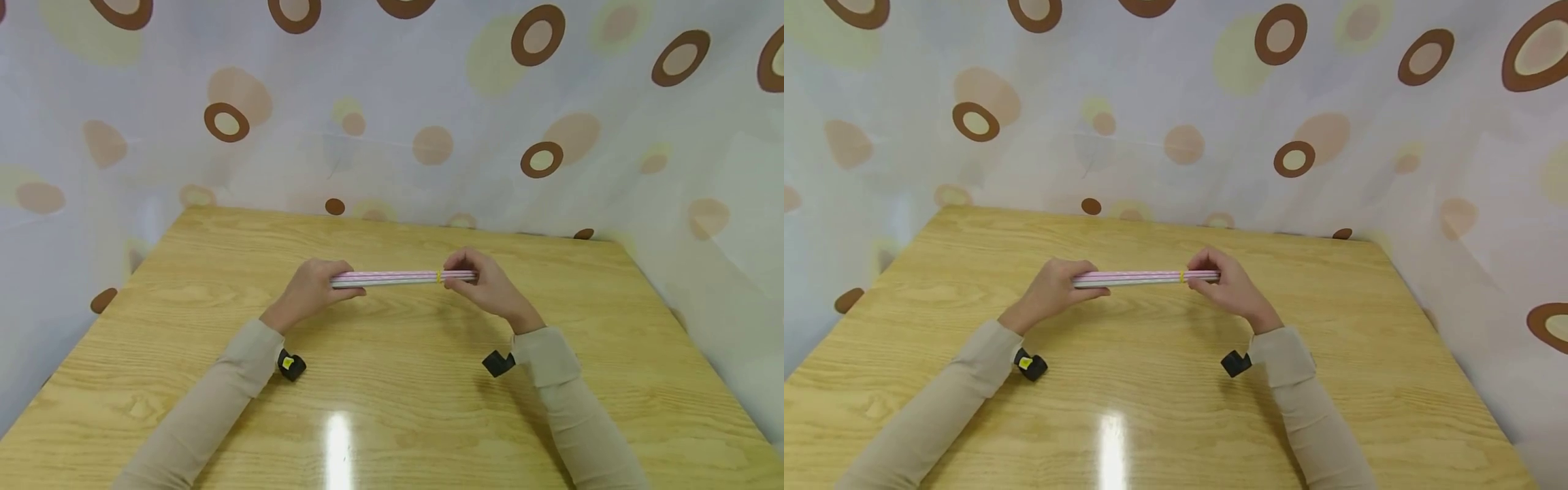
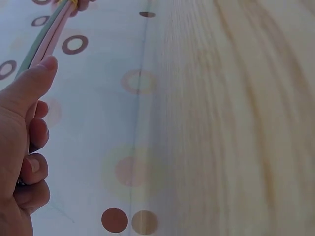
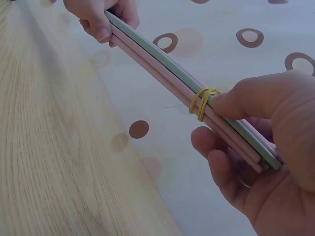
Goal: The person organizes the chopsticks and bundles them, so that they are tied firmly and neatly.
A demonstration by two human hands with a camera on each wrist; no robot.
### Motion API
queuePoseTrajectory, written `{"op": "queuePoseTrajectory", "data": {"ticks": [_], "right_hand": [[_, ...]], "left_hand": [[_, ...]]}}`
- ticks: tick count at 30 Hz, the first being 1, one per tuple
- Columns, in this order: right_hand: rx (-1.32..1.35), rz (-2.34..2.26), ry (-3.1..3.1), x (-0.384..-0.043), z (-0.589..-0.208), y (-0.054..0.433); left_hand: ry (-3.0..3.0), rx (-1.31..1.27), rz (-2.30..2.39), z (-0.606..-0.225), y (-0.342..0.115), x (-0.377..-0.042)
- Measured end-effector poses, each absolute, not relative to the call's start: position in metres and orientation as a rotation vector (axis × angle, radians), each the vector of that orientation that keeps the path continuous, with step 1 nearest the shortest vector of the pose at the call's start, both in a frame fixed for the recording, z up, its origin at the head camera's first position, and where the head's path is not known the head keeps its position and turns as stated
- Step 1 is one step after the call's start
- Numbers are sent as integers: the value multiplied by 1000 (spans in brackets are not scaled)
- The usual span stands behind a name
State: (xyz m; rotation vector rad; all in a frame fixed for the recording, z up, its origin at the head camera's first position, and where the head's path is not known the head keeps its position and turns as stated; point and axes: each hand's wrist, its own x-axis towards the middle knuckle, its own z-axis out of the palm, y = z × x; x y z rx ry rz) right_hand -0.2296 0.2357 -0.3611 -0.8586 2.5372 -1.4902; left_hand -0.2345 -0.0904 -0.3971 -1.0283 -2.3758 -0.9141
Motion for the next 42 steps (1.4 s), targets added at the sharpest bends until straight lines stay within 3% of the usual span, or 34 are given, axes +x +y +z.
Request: {"op": "queuePoseTrajectory", "data": {"ticks": [15, 32, 42], "right_hand": [[-769, -1370, 2668, -225, -358, 233], [-1014, -1241, 2761, -225, -363, 224], [-985, -1220, 2706, -222, -355, 229]], "left_hand": [[-2557, -912, -1136, -398, -80, -229], [-2589, -889, -1150, -401, -82, -223], [-2594, -915, -1198, -401, -83, -225]]}}
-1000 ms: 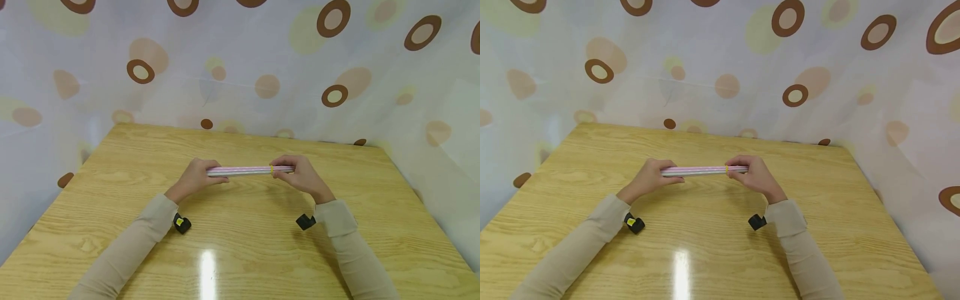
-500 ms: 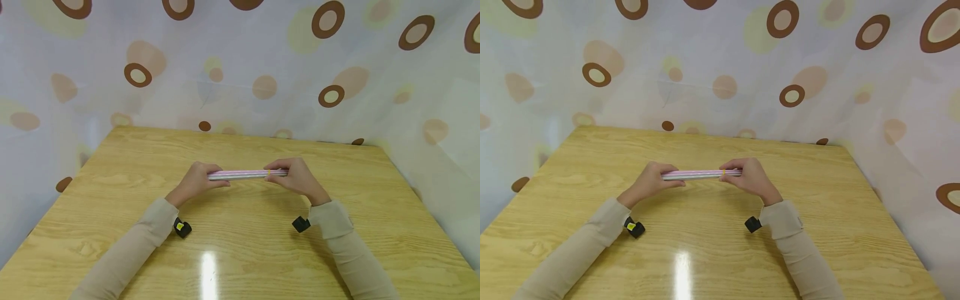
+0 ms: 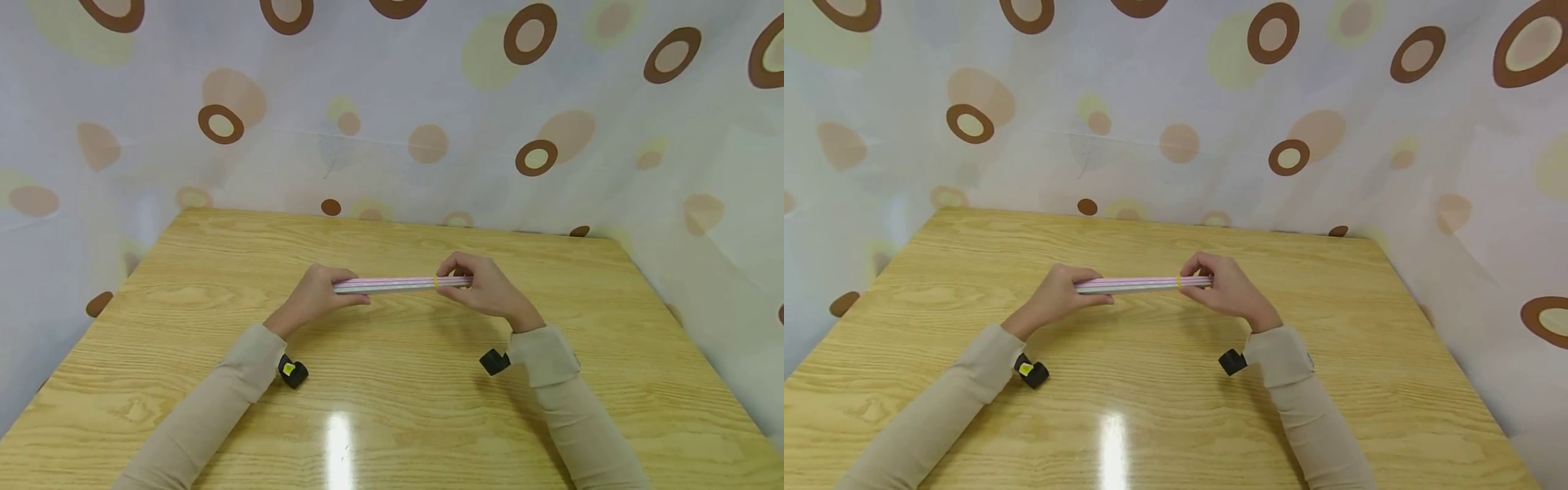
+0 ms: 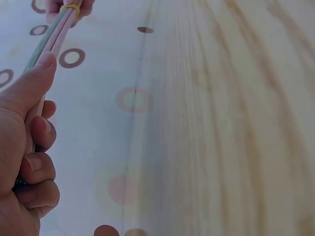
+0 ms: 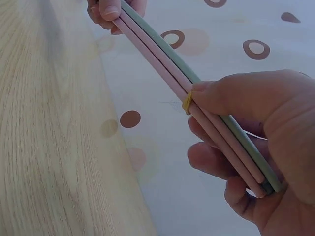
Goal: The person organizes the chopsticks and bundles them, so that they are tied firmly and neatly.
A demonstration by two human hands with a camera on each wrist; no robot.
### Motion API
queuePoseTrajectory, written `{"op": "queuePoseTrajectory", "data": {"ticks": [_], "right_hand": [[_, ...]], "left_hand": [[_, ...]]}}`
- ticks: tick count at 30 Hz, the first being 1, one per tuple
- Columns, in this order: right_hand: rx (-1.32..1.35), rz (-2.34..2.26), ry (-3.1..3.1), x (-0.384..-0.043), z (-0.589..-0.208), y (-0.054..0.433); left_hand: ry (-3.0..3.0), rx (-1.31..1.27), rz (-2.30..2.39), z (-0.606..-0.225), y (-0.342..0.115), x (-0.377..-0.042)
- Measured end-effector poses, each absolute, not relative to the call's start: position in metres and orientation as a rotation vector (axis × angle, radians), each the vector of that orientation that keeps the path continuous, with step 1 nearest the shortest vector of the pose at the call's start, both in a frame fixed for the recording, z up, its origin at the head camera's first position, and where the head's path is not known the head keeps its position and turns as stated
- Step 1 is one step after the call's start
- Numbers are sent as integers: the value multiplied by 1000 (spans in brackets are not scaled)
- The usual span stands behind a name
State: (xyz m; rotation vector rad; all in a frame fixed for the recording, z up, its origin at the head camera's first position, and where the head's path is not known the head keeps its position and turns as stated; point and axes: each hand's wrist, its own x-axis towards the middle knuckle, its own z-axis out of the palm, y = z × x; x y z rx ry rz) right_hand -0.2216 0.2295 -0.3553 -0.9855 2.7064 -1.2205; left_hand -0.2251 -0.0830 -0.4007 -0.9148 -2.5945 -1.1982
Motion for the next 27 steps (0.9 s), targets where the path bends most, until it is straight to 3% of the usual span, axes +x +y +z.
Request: {"op": "queuePoseTrajectory", "data": {"ticks": [18, 27], "right_hand": [[-1252, -841, 2943, -210, -355, 205], [-1252, -845, 2855, -210, -356, 204]], "left_hand": [[-2640, -949, -1215, -398, -78, -220], [-2636, -972, -1210, -404, -72, -223]]}}
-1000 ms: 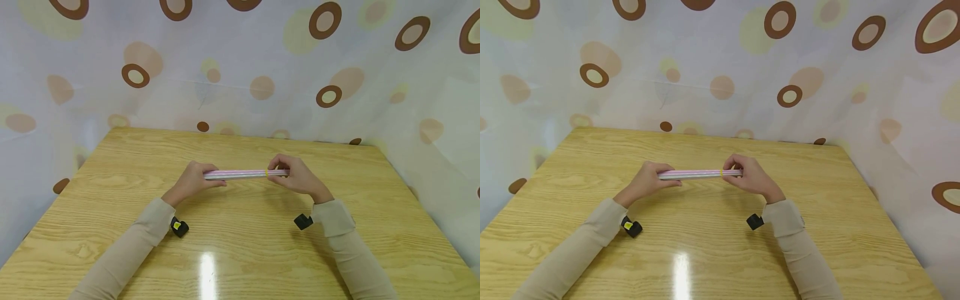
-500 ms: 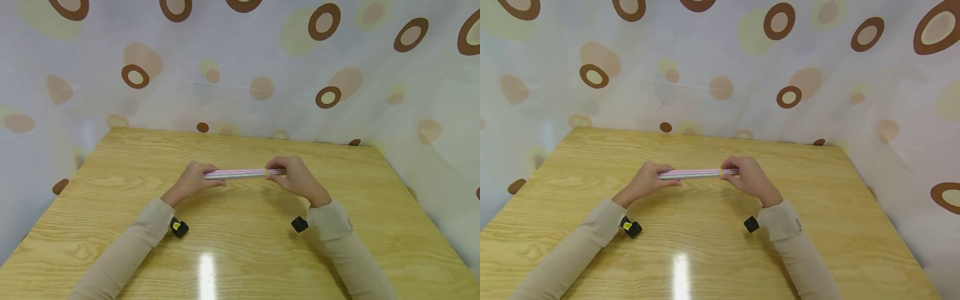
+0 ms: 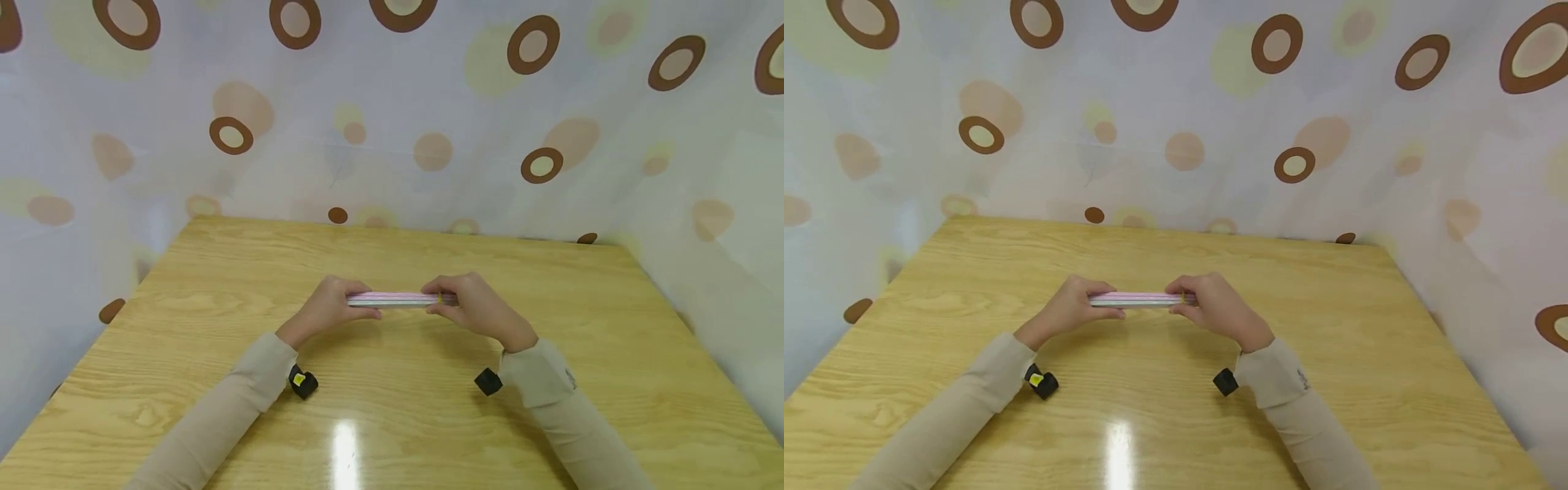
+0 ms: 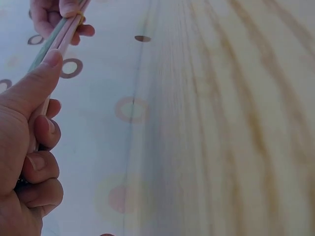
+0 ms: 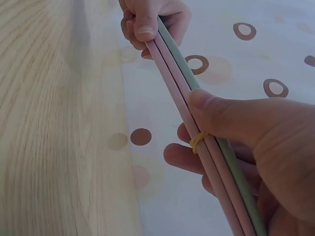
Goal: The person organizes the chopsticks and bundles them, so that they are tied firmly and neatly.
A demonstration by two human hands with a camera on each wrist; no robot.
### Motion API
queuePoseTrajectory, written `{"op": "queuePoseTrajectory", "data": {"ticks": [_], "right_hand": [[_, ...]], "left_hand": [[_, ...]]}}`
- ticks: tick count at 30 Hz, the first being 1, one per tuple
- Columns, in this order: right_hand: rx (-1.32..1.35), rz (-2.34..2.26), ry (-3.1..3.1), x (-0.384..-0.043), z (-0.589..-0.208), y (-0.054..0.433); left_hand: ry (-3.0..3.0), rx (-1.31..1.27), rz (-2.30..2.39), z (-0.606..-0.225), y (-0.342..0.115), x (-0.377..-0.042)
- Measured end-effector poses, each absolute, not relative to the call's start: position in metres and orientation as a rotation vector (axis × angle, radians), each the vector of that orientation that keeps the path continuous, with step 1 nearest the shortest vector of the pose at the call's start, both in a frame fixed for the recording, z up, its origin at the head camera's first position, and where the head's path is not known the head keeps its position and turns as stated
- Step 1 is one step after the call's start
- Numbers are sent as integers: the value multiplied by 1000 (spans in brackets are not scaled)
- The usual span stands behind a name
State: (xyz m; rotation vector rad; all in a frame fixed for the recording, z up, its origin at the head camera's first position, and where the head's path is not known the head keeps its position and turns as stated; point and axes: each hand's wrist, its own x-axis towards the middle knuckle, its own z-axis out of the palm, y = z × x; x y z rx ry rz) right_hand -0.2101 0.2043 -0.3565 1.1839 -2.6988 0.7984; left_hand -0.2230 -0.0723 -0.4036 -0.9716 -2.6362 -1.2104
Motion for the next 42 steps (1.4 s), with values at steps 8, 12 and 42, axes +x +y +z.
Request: {"op": "queuePoseTrajectory", "data": {"ticks": [8, 12, 42], "right_hand": [[1162, 832, -2768, -210, -361, 213], [1160, 826, -2759, -211, -362, 217], [1241, 824, -2718, -212, -370, 196]], "left_hand": [[-2679, -909, -1246, -410, -82, -222], [-2704, -878, -1295, -414, -83, -223], [-2664, -993, -1213, -401, -66, -218]]}}
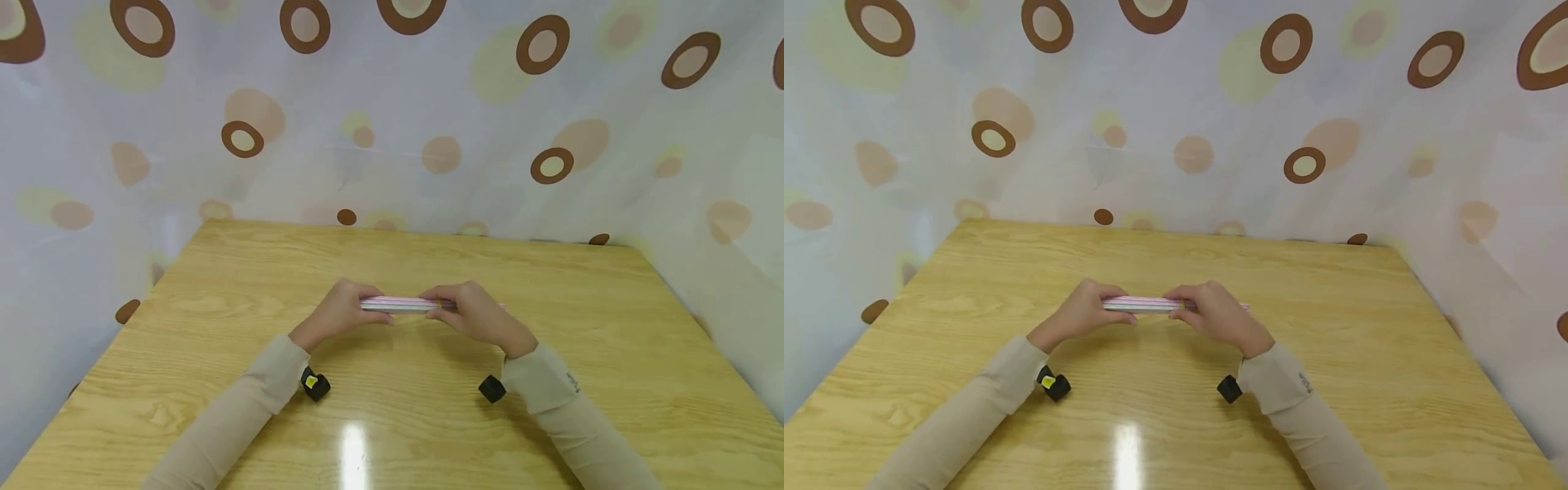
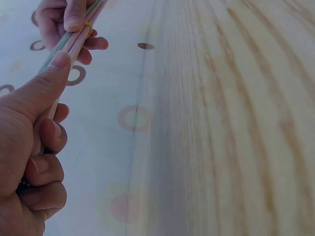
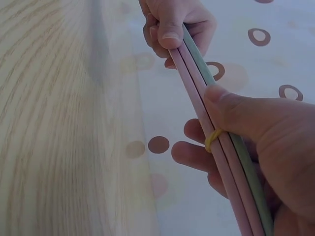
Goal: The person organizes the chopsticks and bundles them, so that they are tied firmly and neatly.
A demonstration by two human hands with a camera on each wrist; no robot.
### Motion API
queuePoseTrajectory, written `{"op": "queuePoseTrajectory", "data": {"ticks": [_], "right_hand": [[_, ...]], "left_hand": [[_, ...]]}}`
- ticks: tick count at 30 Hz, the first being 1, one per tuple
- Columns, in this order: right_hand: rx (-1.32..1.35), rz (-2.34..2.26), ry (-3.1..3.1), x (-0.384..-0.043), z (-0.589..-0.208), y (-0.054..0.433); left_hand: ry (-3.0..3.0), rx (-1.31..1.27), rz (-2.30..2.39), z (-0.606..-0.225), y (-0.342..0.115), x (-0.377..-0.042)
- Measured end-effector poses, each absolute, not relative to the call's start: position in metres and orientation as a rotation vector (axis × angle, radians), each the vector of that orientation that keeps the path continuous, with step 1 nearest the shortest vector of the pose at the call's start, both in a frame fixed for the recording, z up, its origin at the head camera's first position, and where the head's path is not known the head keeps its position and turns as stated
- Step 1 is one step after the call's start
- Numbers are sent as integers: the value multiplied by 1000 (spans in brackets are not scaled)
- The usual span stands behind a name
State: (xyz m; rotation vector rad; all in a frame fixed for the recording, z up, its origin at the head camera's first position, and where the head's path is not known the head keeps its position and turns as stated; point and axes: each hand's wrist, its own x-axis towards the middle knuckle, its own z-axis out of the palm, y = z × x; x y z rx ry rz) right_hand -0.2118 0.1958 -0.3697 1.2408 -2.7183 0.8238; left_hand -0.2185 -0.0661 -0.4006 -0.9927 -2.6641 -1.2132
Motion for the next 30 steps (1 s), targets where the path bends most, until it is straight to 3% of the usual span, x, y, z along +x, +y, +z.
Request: {"op": "queuePoseTrajectory", "data": {"ticks": [30], "right_hand": [[1184, 705, -2686, -213, -369, 201]], "left_hand": [[-2684, -909, -1251, -401, -66, -220]]}}
